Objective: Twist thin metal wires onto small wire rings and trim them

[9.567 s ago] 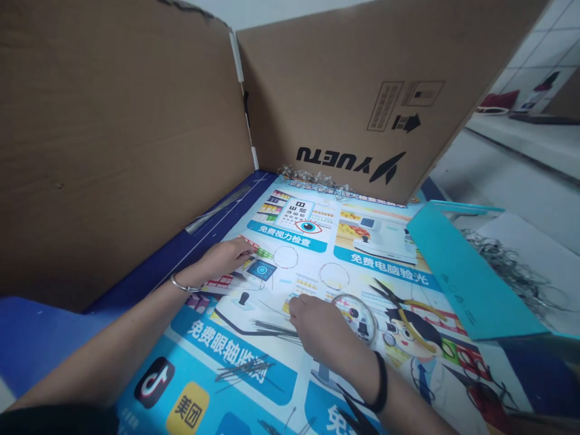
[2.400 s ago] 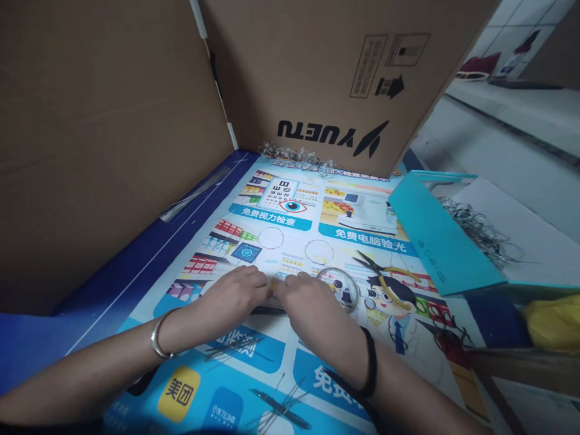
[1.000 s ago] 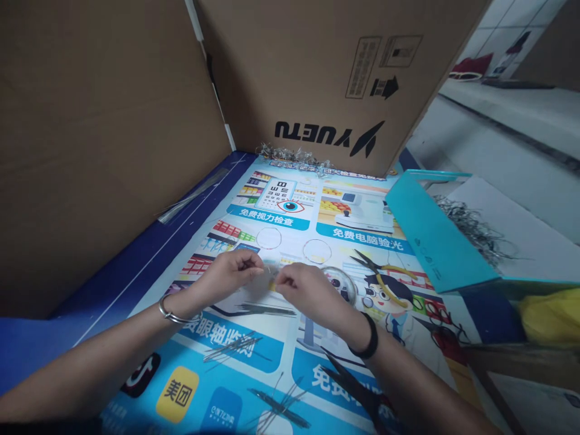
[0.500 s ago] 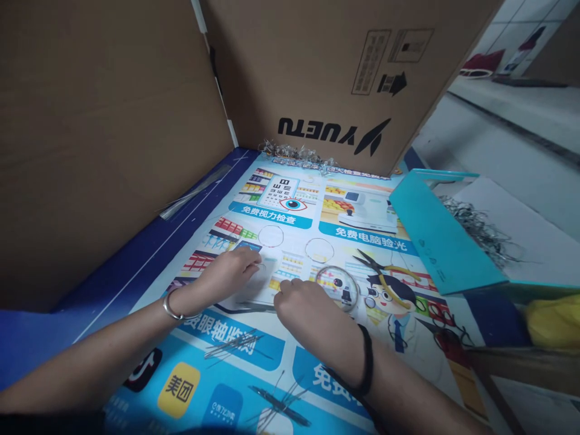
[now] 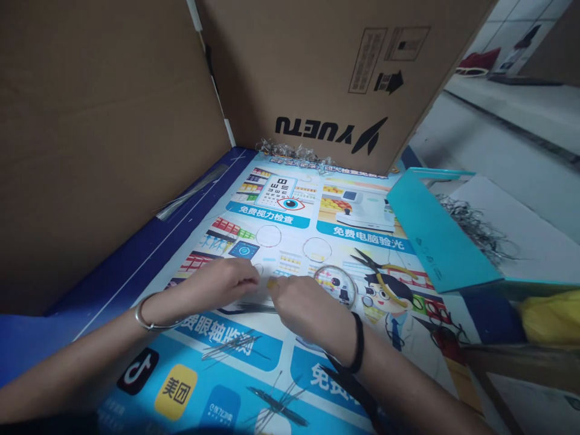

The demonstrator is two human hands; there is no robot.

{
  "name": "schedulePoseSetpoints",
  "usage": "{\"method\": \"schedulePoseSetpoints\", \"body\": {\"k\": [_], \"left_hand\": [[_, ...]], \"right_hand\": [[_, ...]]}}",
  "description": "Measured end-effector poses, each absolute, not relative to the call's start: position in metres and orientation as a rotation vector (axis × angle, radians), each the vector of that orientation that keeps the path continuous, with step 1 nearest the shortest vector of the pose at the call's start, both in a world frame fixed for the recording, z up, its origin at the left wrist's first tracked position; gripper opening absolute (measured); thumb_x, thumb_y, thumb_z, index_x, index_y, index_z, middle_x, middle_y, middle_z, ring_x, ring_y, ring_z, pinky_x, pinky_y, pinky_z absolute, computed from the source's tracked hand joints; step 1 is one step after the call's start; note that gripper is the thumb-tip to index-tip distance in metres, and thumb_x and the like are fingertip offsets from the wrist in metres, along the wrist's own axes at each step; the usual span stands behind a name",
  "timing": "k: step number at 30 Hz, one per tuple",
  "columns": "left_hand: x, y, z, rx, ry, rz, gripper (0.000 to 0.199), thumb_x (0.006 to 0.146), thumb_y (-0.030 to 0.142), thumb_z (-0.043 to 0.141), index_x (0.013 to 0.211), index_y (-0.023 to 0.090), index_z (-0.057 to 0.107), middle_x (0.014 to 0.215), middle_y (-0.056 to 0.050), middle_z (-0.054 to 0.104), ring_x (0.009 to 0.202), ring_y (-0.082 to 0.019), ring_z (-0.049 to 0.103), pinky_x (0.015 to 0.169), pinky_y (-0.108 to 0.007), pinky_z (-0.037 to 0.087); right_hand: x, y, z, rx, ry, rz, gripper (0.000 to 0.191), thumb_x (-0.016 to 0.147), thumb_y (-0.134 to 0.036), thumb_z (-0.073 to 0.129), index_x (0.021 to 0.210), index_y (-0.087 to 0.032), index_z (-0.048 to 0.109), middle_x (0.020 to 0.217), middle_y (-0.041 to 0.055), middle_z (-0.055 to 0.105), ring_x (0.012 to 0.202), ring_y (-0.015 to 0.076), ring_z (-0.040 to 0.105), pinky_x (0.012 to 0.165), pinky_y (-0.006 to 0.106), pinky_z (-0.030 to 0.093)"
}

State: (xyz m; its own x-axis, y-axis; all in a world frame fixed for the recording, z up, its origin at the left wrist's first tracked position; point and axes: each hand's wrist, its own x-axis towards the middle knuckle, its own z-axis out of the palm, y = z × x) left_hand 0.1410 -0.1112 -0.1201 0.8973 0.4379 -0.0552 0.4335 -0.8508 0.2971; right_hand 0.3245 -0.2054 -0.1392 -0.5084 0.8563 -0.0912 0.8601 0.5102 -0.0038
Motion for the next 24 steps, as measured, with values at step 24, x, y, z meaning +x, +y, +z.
{"method": "schedulePoseSetpoints", "body": {"k": [24], "left_hand": [[0.147,-0.127,-0.119,3.057,0.533,0.197,0.014,0.083,0.009,0.051,0.078,0.018,0.061,0.077,-0.003,0.057,0.076,-0.018,0.046,0.065,-0.031,0.035]], "right_hand": [[0.323,-0.203,-0.133,1.867,2.557,-0.062,0.017,0.081,-0.007,0.047,0.076,-0.018,0.060,0.072,0.0023,0.060,0.064,0.0138,0.055,0.052,0.026,0.027]]}}
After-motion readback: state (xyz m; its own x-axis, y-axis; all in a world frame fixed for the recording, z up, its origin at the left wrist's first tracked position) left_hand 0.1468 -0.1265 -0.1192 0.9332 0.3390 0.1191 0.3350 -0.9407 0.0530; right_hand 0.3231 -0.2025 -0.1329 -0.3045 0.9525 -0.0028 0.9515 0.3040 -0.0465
